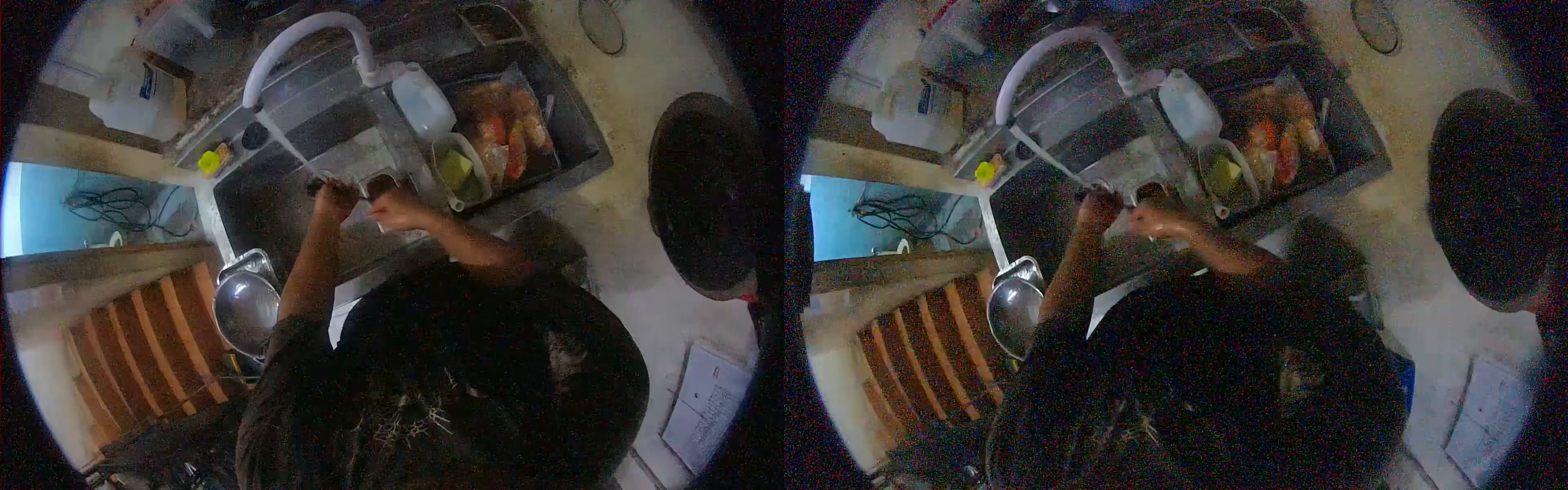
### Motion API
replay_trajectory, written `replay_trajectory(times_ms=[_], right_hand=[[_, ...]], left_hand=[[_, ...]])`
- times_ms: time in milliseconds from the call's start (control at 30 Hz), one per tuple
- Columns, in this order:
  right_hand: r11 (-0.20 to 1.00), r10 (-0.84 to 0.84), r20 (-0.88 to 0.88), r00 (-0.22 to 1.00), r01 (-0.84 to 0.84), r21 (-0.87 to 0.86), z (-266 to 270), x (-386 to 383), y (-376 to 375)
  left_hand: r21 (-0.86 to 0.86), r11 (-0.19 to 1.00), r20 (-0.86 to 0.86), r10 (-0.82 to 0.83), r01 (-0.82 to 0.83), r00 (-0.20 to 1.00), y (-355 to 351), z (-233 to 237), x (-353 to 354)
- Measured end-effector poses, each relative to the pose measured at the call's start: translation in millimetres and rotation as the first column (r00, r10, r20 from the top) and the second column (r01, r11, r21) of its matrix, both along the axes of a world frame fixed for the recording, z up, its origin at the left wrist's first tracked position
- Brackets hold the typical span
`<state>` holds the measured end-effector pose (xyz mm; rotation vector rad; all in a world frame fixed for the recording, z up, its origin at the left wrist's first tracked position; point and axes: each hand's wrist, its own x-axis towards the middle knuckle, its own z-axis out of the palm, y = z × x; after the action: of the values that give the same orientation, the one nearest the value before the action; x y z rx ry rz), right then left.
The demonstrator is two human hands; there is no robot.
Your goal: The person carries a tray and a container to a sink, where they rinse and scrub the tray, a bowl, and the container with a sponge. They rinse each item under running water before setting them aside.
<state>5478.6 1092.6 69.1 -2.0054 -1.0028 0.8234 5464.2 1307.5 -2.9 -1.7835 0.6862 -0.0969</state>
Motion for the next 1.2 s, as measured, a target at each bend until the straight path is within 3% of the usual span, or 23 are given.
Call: replay_trajectory(times_ms=[33,67,100,133,167,233,333,433,533,633,733,767,800,833,900,967,1000,1067,1100,1133,1167,1200], right_hand=[[0.984,-0.174,-0.034,0.984,0.175,0.017,-10.7,11.4,-21.1],[0.941,-0.334,-0.073,0.94,0.337,0.029,-22.0,24.3,-42.6],[0.852,-0.482,-0.035,0.875,0.478,0.211,-15.1,35.7,-68.0],[0.872,-0.489,0.159,0.858,0.486,0.057,-14.8,51.2,-85.2],[0.858,-0.448,0.349,0.823,0.506,-0.093,-19.6,71.5,-101.1],[0.823,-0.372,0.448,0.813,0.512,-0.245,-52.7,95.8,-118.9],[0.803,-0.333,0.461,0.822,0.504,-0.318,-101.1,108.0,-124.3],[0.801,-0.367,0.453,0.812,0.523,-0.289,-133.5,107.8,-117.5],[0.802,-0.412,0.44,0.798,0.546,-0.241,-148.0,114.5,-113.0],[0.793,-0.461,0.375,0.805,0.563,-0.233,-160.4,117.3,-114.6],[0.814,-0.401,0.369,0.838,0.511,-0.275,-148.8,115.0,-118.9],[0.827,-0.357,0.389,0.849,0.481,-0.291,-138.6,117.4,-122.6],[0.839,-0.31,0.406,0.86,0.448,-0.309,-121.8,117.8,-123.7],[0.853,-0.329,0.367,0.87,0.441,-0.28,-98.8,114.4,-122.6],[0.868,-0.426,0.219,0.878,0.464,-0.174,-24.1,98.0,-109.2],[0.88,-0.475,-0.026,0.88,0.475,-0.022,21.2,62.6,-77.1],[0.89,-0.44,-0.154,0.885,0.453,0.059,29.6,47.2,-59.7],[0.938,-0.3,-0.193,0.934,0.326,0.12,25.4,28.2,-19.5],[0.873,-0.276,-0.337,0.9,0.382,0.305,-18.1,24.7,10.3],[0.894,-0.271,-0.272,0.923,0.346,0.283,-23.5,20.3,27.7],[0.914,-0.259,-0.205,0.944,0.308,0.263,-23.1,19.8,40.0],[0.933,-0.253,-0.392,0.885,0.33,0.141,-14.2,19.7,43.8]], left_hand=[[-0.159,0.987,0.039,0.024,-0.018,0.999,6.1,-1.9,1.8],[0.517,0.849,0.212,-0.249,0.108,0.945,10.1,-1.1,3.3],[0.953,0.301,0.14,-0.544,0.036,0.827,14.8,1.3,2.7],[0.912,-0.368,-0.139,-0.692,-0.181,0.708,19.1,4.5,-1.5],[0.898,-0.425,-0.234,-0.679,-0.112,0.696,17.8,18.1,-4.8],[0.848,-0.53,-0.417,-0.637,0.024,0.649,3.3,53.0,-8.8],[0.782,-0.618,-0.4,-0.594,-0.078,0.698,2.8,44.8,-20.7],[0.785,-0.597,-0.539,-0.524,0.166,0.659,1.2,54.5,-23.6],[0.836,-0.549,-0.383,-0.589,-0.005,0.712,6.5,53.7,-27.8],[0.863,-0.504,-0.396,-0.632,0.036,0.666,9.6,66.3,-24.9],[0.436,-0.886,-0.793,-0.298,0.155,0.531,-14.6,97.8,-39.6],[0.206,-0.972,-0.839,-0.233,-0.11,0.491,-0.4,74.2,-43.6],[-0.043,-0.93,-0.868,-0.146,-0.365,0.474,26.2,29.9,-54.7],[-0.277,-0.766,-0.875,-0.05,-0.58,0.482,45.4,-2.8,-63.7],[-0.023,-0.86,-0.783,-0.302,-0.51,0.544,59.4,-30.8,-77.5],[-0.106,-0.86,-0.714,-0.283,-0.499,0.641,54.2,-28.9,-85.0],[-0.321,-0.81,-0.69,-0.156,-0.492,0.707,38.8,-14.1,-90.0],[-0.564,-0.634,-0.662,-0.036,-0.529,0.749,17.1,10.9,-89.0],[-0.599,-0.543,-0.688,-0.027,-0.589,0.725,9.7,22.9,-86.1],[-0.627,-0.445,-0.711,-0.009,-0.639,0.703,5.7,30.9,-85.0],[-0.532,-0.515,-0.77,-0.037,-0.672,0.637,2.9,37.4,-87.7],[-0.431,-0.579,-0.819,-0.072,-0.692,0.57,1.5,44.1,-93.4]])
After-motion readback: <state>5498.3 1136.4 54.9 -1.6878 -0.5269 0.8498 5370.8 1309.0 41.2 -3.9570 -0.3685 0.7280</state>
